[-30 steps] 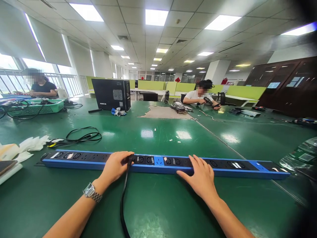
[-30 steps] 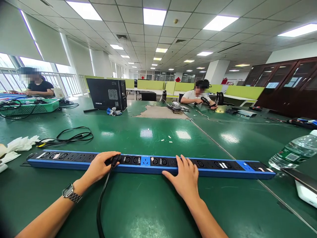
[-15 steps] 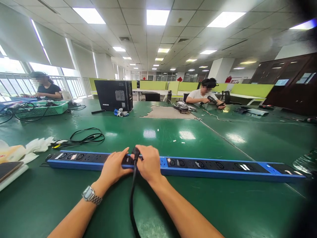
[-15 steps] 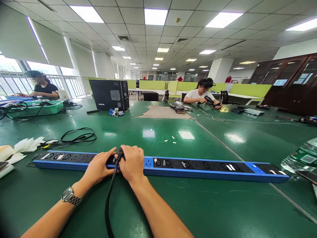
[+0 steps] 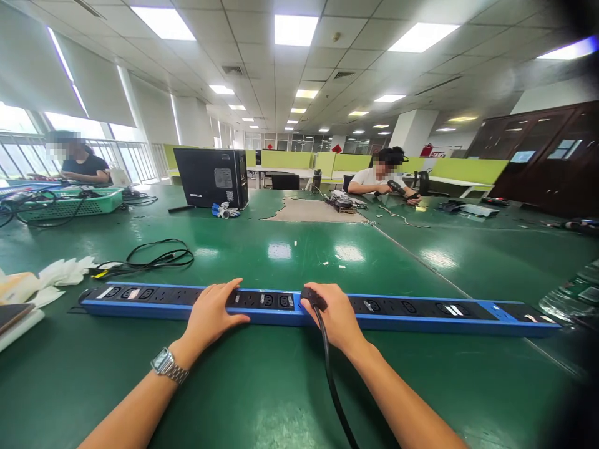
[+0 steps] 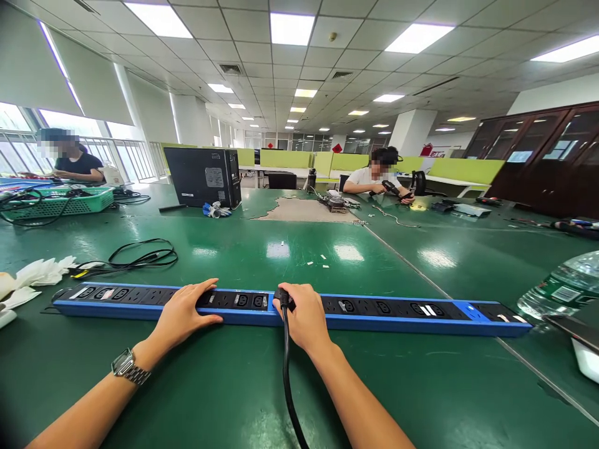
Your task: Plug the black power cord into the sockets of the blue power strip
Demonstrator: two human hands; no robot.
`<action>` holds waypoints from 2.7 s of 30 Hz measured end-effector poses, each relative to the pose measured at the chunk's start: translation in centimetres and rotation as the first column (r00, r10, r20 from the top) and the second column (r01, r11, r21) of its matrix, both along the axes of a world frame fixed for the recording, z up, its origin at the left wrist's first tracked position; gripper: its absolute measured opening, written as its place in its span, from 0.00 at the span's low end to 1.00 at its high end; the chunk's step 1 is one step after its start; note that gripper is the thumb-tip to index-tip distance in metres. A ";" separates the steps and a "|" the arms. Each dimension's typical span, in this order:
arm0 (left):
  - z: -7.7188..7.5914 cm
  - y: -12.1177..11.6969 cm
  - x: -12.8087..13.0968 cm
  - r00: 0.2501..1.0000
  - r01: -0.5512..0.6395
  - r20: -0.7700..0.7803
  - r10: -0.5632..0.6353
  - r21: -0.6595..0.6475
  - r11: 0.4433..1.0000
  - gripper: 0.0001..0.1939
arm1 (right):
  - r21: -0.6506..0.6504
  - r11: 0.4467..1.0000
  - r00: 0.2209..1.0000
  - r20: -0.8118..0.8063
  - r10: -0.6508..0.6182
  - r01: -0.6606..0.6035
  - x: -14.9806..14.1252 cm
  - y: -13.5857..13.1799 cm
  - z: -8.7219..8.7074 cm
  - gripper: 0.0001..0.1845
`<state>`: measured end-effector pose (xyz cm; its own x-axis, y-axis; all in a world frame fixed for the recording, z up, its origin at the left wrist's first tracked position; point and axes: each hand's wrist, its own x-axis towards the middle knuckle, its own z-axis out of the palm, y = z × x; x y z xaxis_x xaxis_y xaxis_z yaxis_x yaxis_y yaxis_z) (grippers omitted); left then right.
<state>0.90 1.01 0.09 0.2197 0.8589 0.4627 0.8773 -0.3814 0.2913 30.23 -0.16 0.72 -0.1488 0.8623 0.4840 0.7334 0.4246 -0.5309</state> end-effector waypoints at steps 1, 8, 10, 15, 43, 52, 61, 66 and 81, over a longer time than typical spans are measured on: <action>0.0 0.0 0.0 1.000 -0.001 0.001 0.001 0.000 1.000 0.38 | -0.013 1.000 0.999 0.034 0.003 -0.003 -0.2 0.0 0.2 0.16; 0.3 0.0 -0.1 1.000 0.006 -0.001 -0.006 -0.014 1.000 0.38 | 0.024 1.000 0.984 0.179 -0.008 0.003 -0.7 -0.4 0.7 0.13; 0.5 -0.1 0.2 1.000 0.000 0.005 0.001 -0.044 0.999 0.37 | 0.044 0.999 0.981 0.196 -0.006 -0.003 -0.9 -0.6 0.5 0.12; 1.4 -0.8 4.0 0.985 0.158 0.081 -0.155 -0.026 0.987 0.31 | 0.150 0.988 0.965 0.250 -0.083 0.047 -0.9 -1.0 -0.8 0.19; 1.4 -0.5 1.2 0.960 0.173 0.228 -0.163 -0.025 0.985 0.17 | 0.111 0.943 0.915 0.227 -0.332 0.315 0.0 -1.1 -3.5 0.40; 2.0 0.0 1.6 0.990 0.134 0.049 -0.130 -0.085 0.987 0.16 | 0.103 0.943 0.912 0.241 -0.332 0.316 -0.1 -1.1 -3.6 0.37; 0.4 -0.3 0.9 0.993 0.056 -0.103 -0.055 0.002 0.998 0.41 | 0.066 0.996 0.976 0.206 -0.068 0.056 -7.6 -1.3 0.3 0.29; -0.6 -0.1 0.5 0.991 -0.006 -0.136 0.012 0.048 0.999 0.37 | 0.130 0.984 0.983 0.154 0.100 -0.121 -12.4 0.7 0.7 0.15; -0.6 0.0 0.4 0.990 -0.028 -0.137 0.032 0.031 0.999 0.47 | 0.086 0.951 0.938 -0.210 -0.275 0.298 7.8 -0.1 -1.9 0.24</action>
